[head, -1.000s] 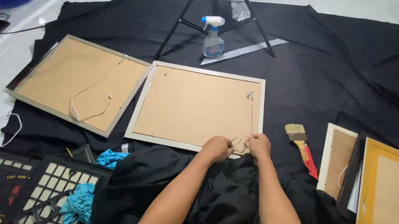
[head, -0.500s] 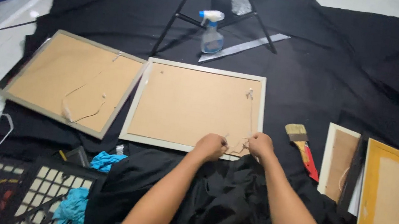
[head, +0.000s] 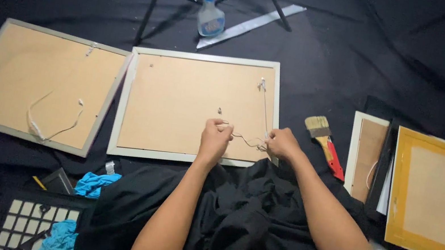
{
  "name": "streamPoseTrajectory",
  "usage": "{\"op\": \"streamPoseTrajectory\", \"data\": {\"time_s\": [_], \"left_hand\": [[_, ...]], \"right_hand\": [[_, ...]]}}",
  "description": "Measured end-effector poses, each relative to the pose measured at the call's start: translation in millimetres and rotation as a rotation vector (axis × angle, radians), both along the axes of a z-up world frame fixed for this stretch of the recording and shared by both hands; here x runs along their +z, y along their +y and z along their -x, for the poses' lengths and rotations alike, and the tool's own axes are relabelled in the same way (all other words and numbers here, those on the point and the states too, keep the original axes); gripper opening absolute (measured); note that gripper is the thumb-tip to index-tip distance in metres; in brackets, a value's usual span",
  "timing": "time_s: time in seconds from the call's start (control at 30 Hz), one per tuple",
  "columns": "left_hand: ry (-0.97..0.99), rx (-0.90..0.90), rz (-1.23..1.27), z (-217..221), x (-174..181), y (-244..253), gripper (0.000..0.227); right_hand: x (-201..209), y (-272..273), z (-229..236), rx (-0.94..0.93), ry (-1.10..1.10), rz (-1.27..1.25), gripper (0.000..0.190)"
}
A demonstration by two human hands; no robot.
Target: Securing the hanging wire to the back of a picture frame by threading and twisting it.
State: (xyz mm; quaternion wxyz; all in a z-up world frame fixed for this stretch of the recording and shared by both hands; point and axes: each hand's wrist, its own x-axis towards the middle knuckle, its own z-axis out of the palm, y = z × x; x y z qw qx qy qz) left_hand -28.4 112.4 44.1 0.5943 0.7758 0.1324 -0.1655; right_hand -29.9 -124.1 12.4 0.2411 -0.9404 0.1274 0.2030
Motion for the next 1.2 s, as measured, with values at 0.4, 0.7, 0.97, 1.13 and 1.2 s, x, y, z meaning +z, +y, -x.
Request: {"op": "streamPoseTrajectory", "data": {"time_s": [0.4, 0.7, 0.97, 1.13, 1.2], "left_hand": [[0.083, -0.662, -0.198, 0.2, -30.0, -57.5, 0.059], [0.126, -0.595, -0.116, -7.4, -34.0, -63.0, 0.040], [0.098, -0.567, -0.155, -9.6, -22.8, -60.2, 0.034], [0.047, -0.592, -0.179, -10.6, -24.3, -57.5, 0.039], [-0.198, -0.918, -0.545, -18.2, -44.5, -60.8, 0.037]], "right_hand": [[48.1, 16.2, -13.9, 0.019, 0.158, -0.009, 0.025], [90.4, 16.8, -27.2, 0.121, 0.230, -0.044, 0.044], [79.6, 4.3, -22.1, -0.049, 0.139, -0.480, 0.031], [132.0, 30.5, -7.8, -0.111, 0.079, -0.848, 0.009], [130.3, 28.7, -3.7, 0.020, 0.031, -1.251, 0.013]]}}
